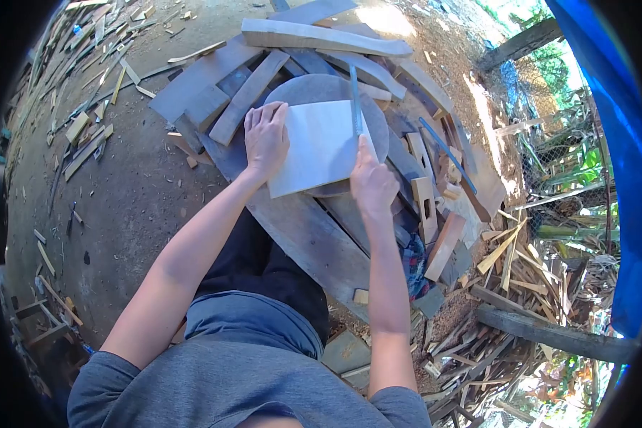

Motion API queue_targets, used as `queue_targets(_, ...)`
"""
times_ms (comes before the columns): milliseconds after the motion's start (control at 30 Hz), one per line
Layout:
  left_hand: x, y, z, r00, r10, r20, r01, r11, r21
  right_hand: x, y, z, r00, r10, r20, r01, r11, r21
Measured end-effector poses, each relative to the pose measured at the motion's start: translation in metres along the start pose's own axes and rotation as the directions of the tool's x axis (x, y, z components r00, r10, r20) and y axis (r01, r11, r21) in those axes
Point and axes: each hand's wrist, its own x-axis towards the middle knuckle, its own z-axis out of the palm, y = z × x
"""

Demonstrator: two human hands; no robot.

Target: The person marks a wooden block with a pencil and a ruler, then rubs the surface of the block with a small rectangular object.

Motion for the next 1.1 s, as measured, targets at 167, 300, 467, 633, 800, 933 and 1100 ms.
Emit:
queue_targets(167,0.002,-0.001,0.001,1.000,0.014,-0.022,-0.014,1.000,0.004,-0.036,-0.039,-0.033,0.975,-0.098,0.199,0.093,0.995,0.036)
queue_targets(300,-0.001,-0.002,0.004,0.999,0.019,-0.029,-0.019,1.000,-0.003,-0.015,-0.001,-0.022,0.977,0.041,0.211,-0.055,0.997,0.061)
queue_targets(467,0.000,0.000,0.002,0.999,0.015,-0.035,-0.015,1.000,0.001,-0.032,-0.031,-0.027,0.968,-0.017,0.252,0.005,0.999,0.045)
queue_targets(633,-0.004,-0.001,0.003,1.000,0.004,0.011,-0.004,1.000,-0.018,-0.019,-0.001,-0.020,0.994,0.014,0.108,-0.014,1.000,0.000)
queue_targets(800,0.000,-0.002,0.003,1.000,0.017,-0.026,-0.016,1.000,0.011,-0.053,-0.028,-0.024,0.991,-0.053,0.127,0.060,0.997,-0.057)
queue_targets(933,-0.003,-0.003,0.002,1.000,0.017,-0.023,-0.017,1.000,-0.001,-0.072,-0.025,-0.029,0.973,-0.181,0.145,0.173,0.983,0.061)
queue_targets(1100,-0.001,-0.003,0.003,1.000,0.017,-0.003,-0.017,1.000,-0.009,-0.052,-0.020,-0.020,0.998,-0.039,0.047,0.037,0.999,0.028)
